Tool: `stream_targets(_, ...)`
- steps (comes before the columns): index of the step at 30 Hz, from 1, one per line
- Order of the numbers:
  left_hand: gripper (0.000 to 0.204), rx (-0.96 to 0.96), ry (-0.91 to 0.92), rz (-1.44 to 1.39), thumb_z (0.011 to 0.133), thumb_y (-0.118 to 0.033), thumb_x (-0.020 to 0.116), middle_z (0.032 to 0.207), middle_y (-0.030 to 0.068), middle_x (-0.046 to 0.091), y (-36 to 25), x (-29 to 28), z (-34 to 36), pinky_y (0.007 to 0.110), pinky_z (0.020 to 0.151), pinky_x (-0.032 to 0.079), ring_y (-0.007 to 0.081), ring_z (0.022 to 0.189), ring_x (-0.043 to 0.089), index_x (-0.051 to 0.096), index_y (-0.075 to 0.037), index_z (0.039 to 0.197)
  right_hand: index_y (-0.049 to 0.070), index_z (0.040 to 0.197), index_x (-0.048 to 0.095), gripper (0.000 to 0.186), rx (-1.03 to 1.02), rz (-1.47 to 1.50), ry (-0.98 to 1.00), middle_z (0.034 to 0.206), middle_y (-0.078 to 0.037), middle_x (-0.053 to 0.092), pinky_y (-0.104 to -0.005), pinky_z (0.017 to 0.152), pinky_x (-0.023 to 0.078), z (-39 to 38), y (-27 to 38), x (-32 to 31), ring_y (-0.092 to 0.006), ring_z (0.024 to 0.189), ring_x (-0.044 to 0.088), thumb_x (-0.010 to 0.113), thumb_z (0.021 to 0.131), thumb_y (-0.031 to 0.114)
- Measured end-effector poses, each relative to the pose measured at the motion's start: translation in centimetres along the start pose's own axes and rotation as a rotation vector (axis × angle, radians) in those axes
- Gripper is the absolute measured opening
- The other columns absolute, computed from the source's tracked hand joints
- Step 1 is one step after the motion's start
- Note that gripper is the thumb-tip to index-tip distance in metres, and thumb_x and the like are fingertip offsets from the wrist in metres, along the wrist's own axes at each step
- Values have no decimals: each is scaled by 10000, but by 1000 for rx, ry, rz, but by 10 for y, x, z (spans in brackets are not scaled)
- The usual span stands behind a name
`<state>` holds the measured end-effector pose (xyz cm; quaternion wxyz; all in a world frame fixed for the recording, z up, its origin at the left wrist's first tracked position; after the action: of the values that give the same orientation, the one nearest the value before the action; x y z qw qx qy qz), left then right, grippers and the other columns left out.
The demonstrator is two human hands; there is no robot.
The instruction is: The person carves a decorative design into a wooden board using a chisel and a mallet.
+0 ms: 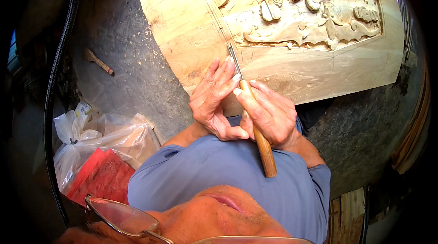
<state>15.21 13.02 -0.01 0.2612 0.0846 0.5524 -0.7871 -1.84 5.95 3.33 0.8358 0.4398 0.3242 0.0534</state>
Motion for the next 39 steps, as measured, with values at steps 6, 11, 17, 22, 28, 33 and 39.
stream_targets(6, 1023, -5, 14, 2, 862, -826, 790, 1385, 375, 726, -1, 0, -1, 644, 1240, 452, 487, 1393, 687, 740, 72, 1349, -63, 1193, 783, 343, -14, -14, 22, 1020, -241, 807, -518, 925, 702, 3, 0, -3, -407, 965, 833, 689, 864, -92)
stream_targets(11, 1009, 8, 16, 3, 874, -810, 792, 1406, 379, 714, -1, 0, -1, 645, 1244, 448, 487, 1406, 678, 732, 76, 1354, -52, 1193, 787, 331, -5, 2, 44, 1019, -241, 806, -523, 930, 701, 5, -2, -4, -411, 970, 832, 695, 877, -91)
stream_targets(17, 985, -19, 27, -6, 885, -789, 797, 1415, 381, 707, -1, 0, 0, 642, 1242, 450, 497, 1411, 670, 730, 77, 1349, -49, 1190, 789, 322, -15, -6, 29, 1013, -245, 804, -533, 950, 697, 3, -4, -2, -414, 980, 833, 696, 884, -90)
stream_targets(22, 966, 5, 18, -41, 897, -754, 807, 1410, 390, 705, 1, 4, 0, 646, 1241, 446, 513, 1413, 663, 709, 77, 1380, -55, 1181, 788, 329, -25, 7, 27, 1009, -254, 803, -537, 957, 695, 4, -6, -5, -417, 981, 833, 692, 869, -91)
stream_targets(28, 937, 5, -4, -24, 926, -694, 814, 1432, 400, 687, 1, 5, -1, 643, 1251, 428, 528, 1440, 636, 671, 85, 1427, -53, 1201, 782, 367, -61, 5, -23, 1008, -253, 800, -530, 943, 699, 2, -12, 4, -419, 961, 831, 667, 858, -119)
stream_targets(33, 930, -3, 19, -61, 932, -667, 821, 1444, 409, 676, 2, 4, -1, 637, 1253, 424, 533, 1438, 636, 663, 101, 1433, -47, 1212, 787, 357, -55, 16, -24, 1030, -262, 800, -515, 923, 698, 1, -11, 4, -424, 981, 829, 685, 875, -107)
stream_targets(39, 959, -69, -64, -41, 948, -707, 785, 1404, 387, 706, 0, 6, 4, 642, 1230, 455, 522, 1403, 666, 658, 102, 1448, -41, 1201, 803, 330, -29, 9, -68, 1061, -267, 808, -489, 886, 699, 19, -18, 15, -424, 998, 834, 701, 893, -103)
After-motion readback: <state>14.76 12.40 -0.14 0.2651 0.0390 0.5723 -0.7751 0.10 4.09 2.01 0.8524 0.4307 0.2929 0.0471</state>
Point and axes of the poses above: each hand's wrist, its own z-axis towards the middle knuckle, its own x-axis out of the palm, y = z × x, the point moved 2 cm from there along z, towards the middle knuckle
